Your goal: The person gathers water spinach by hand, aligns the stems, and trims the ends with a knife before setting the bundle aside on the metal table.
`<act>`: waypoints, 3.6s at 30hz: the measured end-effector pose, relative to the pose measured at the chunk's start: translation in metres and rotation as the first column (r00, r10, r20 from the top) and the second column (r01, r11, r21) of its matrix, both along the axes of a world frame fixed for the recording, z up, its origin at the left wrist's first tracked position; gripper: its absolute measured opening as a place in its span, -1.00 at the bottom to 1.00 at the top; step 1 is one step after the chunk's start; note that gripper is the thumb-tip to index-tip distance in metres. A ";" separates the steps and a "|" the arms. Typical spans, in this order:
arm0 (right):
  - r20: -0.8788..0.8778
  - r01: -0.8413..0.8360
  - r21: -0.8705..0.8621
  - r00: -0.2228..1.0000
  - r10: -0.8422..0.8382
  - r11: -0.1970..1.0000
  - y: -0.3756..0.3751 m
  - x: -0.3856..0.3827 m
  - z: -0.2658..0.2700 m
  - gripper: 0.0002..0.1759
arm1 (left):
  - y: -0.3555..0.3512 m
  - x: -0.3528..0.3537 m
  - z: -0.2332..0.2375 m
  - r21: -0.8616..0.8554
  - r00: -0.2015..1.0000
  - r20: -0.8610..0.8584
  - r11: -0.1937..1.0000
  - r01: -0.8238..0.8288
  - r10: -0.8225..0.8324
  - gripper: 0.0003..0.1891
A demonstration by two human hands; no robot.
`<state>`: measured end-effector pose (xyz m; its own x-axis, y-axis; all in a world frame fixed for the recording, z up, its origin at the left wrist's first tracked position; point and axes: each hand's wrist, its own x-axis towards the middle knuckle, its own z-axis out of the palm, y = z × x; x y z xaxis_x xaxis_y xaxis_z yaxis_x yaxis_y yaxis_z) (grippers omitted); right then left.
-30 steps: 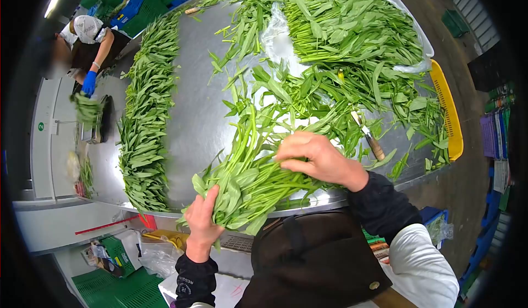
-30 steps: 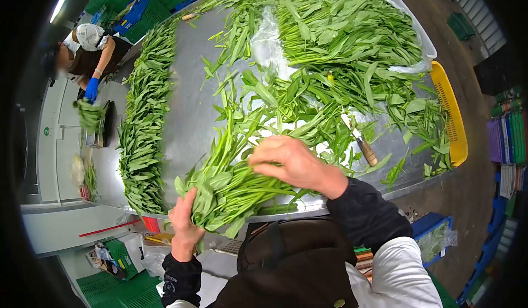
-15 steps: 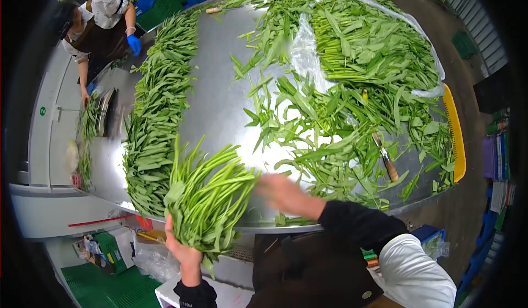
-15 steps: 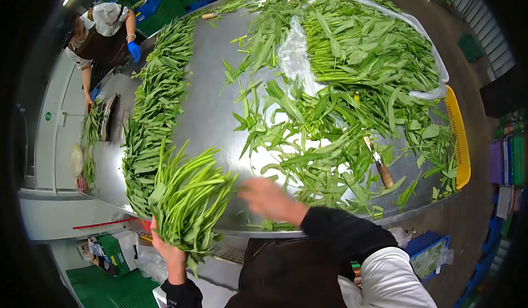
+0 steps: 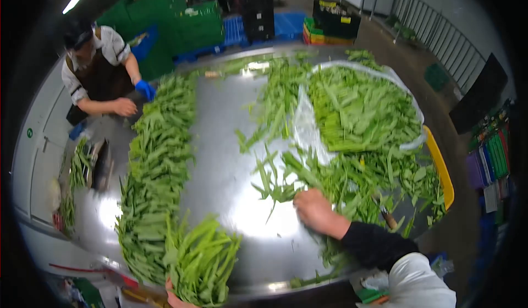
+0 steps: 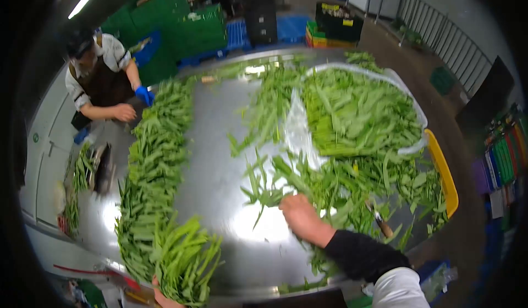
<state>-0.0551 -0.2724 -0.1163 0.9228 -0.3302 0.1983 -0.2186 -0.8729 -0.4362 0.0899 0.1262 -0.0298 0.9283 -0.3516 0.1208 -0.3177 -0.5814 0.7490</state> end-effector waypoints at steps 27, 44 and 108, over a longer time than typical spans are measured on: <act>-0.475 0.094 0.043 0.878 -0.063 0.995 -0.002 -0.140 0.006 -0.28 | -0.121 0.025 -0.002 -0.127 0.797 -0.097 0.802 0.584 -0.596 -0.39; -0.126 -0.061 0.182 0.988 0.085 0.981 0.012 -0.111 0.041 -0.60 | -0.128 0.076 -0.027 0.673 0.555 -0.186 0.306 0.674 -0.811 0.16; 0.229 -0.246 0.075 0.948 0.224 0.966 0.001 0.075 0.003 -0.42 | -0.129 -0.153 -0.104 -0.223 0.153 -0.968 0.397 -0.890 -0.201 -0.68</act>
